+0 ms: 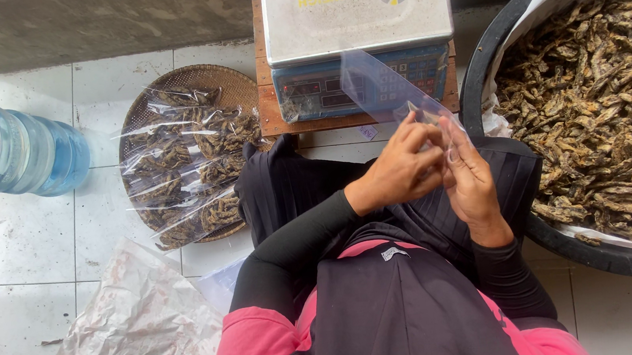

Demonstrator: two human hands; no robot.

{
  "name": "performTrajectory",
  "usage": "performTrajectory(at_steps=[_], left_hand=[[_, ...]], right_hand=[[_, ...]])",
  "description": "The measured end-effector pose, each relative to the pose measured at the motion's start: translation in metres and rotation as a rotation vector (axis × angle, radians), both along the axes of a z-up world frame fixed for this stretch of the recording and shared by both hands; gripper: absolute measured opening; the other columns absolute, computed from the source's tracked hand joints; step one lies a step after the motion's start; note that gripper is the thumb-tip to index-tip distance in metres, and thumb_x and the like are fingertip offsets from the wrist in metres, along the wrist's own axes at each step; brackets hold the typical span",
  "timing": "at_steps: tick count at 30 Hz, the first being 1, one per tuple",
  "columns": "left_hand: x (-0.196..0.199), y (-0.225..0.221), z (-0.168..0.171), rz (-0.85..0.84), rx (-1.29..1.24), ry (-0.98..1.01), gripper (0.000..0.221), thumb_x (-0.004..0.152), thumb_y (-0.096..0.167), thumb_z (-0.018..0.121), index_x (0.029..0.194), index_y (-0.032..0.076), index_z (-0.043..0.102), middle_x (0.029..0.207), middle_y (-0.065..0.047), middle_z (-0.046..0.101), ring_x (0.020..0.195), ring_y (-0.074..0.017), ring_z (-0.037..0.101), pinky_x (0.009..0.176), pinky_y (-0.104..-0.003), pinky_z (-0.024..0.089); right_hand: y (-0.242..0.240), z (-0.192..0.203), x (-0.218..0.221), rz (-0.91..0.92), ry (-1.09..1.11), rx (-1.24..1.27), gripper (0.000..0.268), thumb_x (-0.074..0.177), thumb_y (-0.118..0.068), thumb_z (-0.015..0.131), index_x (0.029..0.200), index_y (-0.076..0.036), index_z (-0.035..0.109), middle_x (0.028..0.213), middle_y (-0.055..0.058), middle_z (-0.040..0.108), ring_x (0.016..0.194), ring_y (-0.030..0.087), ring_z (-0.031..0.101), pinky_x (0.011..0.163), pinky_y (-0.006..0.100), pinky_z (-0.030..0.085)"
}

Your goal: The person scoops dried fish from a large basin and places them into a clear plastic bag. They then place the bag on a digital scale to weigh the contents, adding more fish as needed to reach a target weight.

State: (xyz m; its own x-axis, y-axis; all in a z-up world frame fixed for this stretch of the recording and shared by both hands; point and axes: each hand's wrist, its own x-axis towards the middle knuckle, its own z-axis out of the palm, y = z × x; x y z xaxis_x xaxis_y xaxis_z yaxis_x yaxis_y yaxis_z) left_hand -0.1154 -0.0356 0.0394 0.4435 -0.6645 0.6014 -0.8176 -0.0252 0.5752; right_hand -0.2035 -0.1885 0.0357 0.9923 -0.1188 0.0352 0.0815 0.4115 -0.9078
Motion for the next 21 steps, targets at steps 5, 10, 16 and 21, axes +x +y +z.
performTrajectory(at_steps=[5,10,16,21], left_hand=[[-0.043,-0.009,-0.008,-0.039,0.002,-0.124,0.024,0.08,0.016,0.078,0.102,0.007,0.071,0.12,-0.008,0.056,0.124,-0.0262,0.056,0.13,-0.061,0.031],[-0.058,-0.018,-0.011,-0.126,-0.029,-0.157,0.026,0.08,0.018,0.078,0.103,0.008,0.071,0.124,-0.006,0.058,0.124,-0.0249,0.056,0.128,-0.056,0.034],[-0.073,-0.016,-0.021,-0.187,-0.008,-0.236,0.023,0.086,0.016,0.077,0.107,0.008,0.071,0.127,-0.004,0.057,0.126,-0.022,0.056,0.13,-0.051,0.035],[-0.074,-0.005,-0.022,-0.174,0.044,-0.293,0.024,0.085,0.02,0.078,0.106,0.012,0.072,0.126,-0.003,0.059,0.124,-0.0204,0.057,0.129,-0.054,0.032]], right_hand=[[-0.002,-0.015,0.001,-0.017,0.007,0.095,0.064,0.112,-0.034,0.035,0.167,-0.012,0.012,0.173,0.017,0.02,0.156,0.03,0.032,0.127,0.041,0.034],[-0.009,-0.005,0.026,-0.06,-0.006,0.131,0.072,0.109,-0.046,0.042,0.168,-0.017,0.012,0.174,0.016,0.016,0.16,0.033,0.022,0.13,0.047,0.02],[-0.012,0.009,0.045,-0.136,-0.119,0.067,0.075,0.112,-0.044,0.048,0.169,-0.01,0.013,0.177,0.014,0.017,0.164,0.029,0.02,0.136,0.045,0.016],[-0.011,0.005,0.046,-0.109,-0.144,0.104,0.068,0.113,-0.04,0.046,0.167,-0.01,0.019,0.175,0.014,0.022,0.163,0.023,0.023,0.135,0.042,0.015]])
